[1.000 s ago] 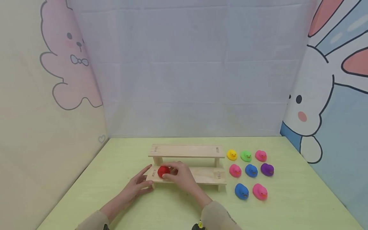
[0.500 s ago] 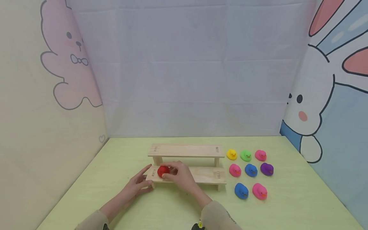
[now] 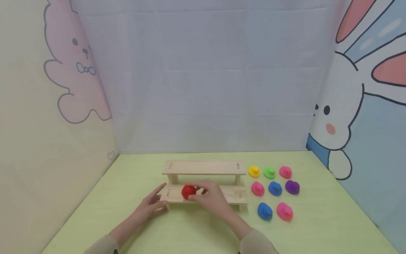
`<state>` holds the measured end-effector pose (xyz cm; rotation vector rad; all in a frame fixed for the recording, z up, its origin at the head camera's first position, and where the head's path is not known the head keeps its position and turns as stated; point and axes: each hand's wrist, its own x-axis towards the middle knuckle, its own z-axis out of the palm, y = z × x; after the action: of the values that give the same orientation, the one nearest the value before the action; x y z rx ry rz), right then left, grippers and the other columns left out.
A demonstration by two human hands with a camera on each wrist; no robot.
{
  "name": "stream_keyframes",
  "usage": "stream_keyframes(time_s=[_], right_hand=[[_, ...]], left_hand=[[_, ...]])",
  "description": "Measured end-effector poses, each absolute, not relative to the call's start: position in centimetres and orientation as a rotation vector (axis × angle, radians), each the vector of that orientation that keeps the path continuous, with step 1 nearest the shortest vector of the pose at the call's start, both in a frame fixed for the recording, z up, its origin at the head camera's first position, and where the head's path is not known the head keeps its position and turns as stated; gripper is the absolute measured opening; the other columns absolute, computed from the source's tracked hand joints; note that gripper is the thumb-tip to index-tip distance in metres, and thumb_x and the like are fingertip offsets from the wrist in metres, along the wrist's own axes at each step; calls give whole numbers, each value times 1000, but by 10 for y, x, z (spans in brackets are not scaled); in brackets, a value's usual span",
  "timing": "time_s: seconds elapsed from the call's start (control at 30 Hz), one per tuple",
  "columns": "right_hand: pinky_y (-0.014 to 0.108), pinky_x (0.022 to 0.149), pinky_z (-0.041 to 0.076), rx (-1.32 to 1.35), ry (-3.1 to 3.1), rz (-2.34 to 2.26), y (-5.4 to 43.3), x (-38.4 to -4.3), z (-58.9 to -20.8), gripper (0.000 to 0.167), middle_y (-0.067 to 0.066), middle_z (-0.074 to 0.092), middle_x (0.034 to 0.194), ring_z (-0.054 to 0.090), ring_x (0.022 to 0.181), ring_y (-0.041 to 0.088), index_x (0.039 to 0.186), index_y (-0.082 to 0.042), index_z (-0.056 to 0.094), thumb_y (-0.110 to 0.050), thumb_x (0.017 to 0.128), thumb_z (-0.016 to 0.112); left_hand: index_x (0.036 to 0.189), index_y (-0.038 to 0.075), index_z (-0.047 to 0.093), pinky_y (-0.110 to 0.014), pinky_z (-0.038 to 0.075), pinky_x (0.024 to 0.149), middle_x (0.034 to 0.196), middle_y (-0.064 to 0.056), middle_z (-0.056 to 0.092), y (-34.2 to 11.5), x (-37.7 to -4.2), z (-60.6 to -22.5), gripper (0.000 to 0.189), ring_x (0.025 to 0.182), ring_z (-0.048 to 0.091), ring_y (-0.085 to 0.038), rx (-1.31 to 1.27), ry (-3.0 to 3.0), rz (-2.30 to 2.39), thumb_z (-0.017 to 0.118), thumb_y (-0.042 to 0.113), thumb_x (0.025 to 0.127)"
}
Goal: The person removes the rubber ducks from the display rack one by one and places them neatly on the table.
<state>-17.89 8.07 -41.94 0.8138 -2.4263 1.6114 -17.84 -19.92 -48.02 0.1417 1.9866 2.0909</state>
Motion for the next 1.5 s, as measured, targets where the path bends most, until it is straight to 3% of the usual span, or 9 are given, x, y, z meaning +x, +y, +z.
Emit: stream_keyframes(time_s=[0.33, 0.53, 0.9, 1.27, 1.5], right_hand=[[33, 74, 53, 820, -2376, 1513, 130, -160, -403, 37, -12, 66, 107, 59, 94, 14, 119, -24, 71, -22, 83, 79], [32, 73, 53, 761, -2368, 1440, 162, -149, -397, 38, -9, 65, 105, 58, 95, 21, 121, -21, 70, -19, 84, 78], [27, 71, 52, 579, -2440, 1218, 221, -133, -398, 43, -9, 65, 104, 53, 88, 10, 123, -20, 68, -12, 82, 79], [21, 71, 51, 324, -2536, 1069, 282, -124, -412, 44, 1, 63, 107, 49, 94, 0, 128, -17, 64, -13, 86, 76], [17, 67, 48, 161, -2639, 1009, 320, -121, -428, 46, 14, 60, 113, 50, 96, 16, 132, -8, 59, -19, 90, 72]], left_hand=[[156, 17, 24, -44, 51, 89, 128, -24, 47, -200, -178, -479, 76, 109, 57, -30, 147, 1982, 2097, 67, 13, 93], [156, 17, 24, -45, 51, 89, 128, -24, 47, -199, -177, -480, 76, 109, 56, -30, 140, 1978, 2103, 67, 13, 93], [156, 19, 25, -45, 51, 89, 128, -24, 47, -199, -178, -481, 76, 110, 56, -31, 134, 1990, 2094, 68, 16, 93], [156, 19, 25, -44, 51, 89, 129, -24, 47, -199, -178, -481, 76, 110, 56, -31, 133, 1991, 2090, 68, 17, 93], [156, 20, 25, -44, 51, 89, 129, -23, 47, -200, -178, -482, 77, 110, 56, -31, 145, 1990, 2085, 68, 16, 93]])
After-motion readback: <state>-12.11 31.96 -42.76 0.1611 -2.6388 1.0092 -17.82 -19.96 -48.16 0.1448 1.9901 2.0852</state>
